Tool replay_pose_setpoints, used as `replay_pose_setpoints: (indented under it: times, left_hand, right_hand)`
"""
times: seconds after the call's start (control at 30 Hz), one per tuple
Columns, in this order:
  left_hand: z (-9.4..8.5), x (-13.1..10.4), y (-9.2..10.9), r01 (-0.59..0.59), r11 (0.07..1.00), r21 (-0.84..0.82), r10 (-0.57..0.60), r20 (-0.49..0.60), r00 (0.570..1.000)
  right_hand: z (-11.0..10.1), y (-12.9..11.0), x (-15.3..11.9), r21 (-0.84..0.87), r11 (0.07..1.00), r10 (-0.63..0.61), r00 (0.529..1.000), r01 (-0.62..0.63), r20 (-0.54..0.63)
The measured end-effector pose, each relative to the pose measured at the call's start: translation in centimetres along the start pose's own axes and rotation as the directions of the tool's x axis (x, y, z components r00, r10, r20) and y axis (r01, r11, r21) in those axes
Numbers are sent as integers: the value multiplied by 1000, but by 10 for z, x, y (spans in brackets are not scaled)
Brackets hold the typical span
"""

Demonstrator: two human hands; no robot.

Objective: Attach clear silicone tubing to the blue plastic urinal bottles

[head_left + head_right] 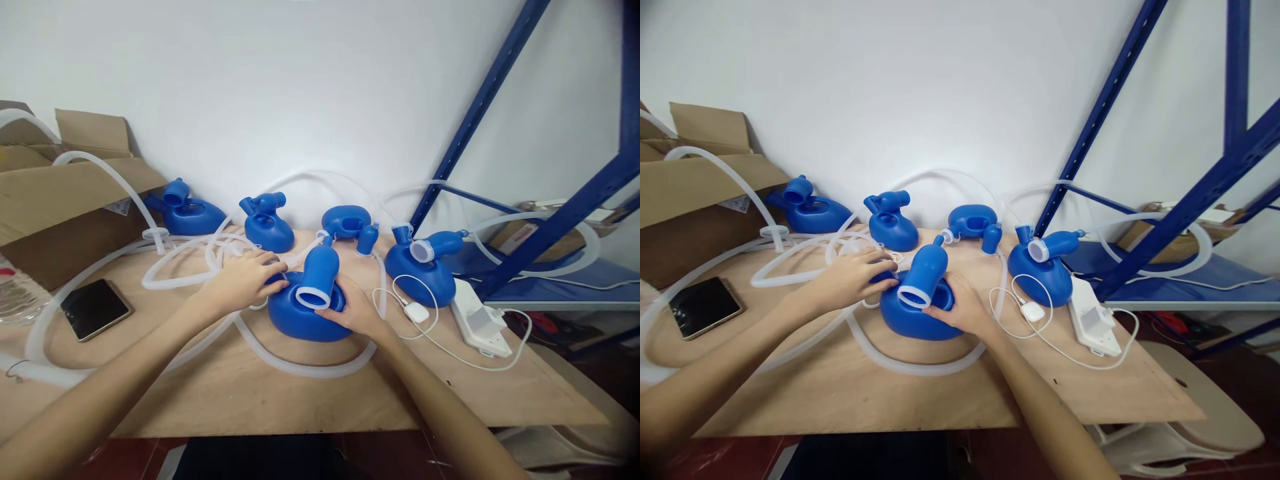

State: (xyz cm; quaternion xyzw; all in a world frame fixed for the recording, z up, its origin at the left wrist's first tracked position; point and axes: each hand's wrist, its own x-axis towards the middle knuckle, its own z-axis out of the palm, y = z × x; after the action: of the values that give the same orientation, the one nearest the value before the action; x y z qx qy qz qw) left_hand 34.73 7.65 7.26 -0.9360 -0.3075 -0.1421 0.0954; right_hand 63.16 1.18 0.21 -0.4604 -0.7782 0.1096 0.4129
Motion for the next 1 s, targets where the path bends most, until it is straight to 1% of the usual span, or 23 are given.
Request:
replay_pose_setpoints:
  times: [0.07, 0.13, 0.2, 0.27, 0.43, 0.53, 0.63, 0.77, 0.9, 1.0]
  left_hand:
    - [9, 1, 5, 40, 998, 49, -37, -65, 997]
    - [17, -1, 10, 79, 995, 60, -70, -149, 986]
    - [21, -2, 13, 112, 993, 20, -105, -221, 970]
    - [23, -2, 15, 126, 991, -44, -133, -253, 958]
    - [20, 2, 19, 158, 970, -182, -202, -256, 945]
    - [19, 5, 20, 183, 953, -240, -240, -236, 942]
    - [19, 6, 17, 163, 946, -279, -227, -215, 950]
    - [19, 5, 8, 118, 937, -328, -189, -194, 963]
    - [18, 4, 4, 117, 934, -339, -172, -139, 975]
    - [20, 1, 6, 147, 939, -312, -196, -131, 972]
  right_hand:
    - [0, 1, -1, 5, 1000, 1, 1000, -1, -3]
    - [0, 1, -1, 6, 1000, 2, 1000, -2, -1]
    - [1, 2, -2, 4, 1000, 6, 1000, -6, 5]
    - [1, 2, -2, 2, 1000, 8, 1000, -8, 2]
    - [2, 2, 0, -4, 1000, -6, 1000, 6, 0]
    - [1, 2, 1, -2, 1000, -13, 1000, 13, 8]
    - [1, 4, 0, 2, 1000, -22, 1000, 22, 8]
    - [3, 7, -1, 19, 999, -34, 999, 34, 4]
    - [5, 12, -4, 4, 1000, 3, 1000, -2, -22]
    - [8, 17, -7, -21, 1000, 20, 999, -21, -28]
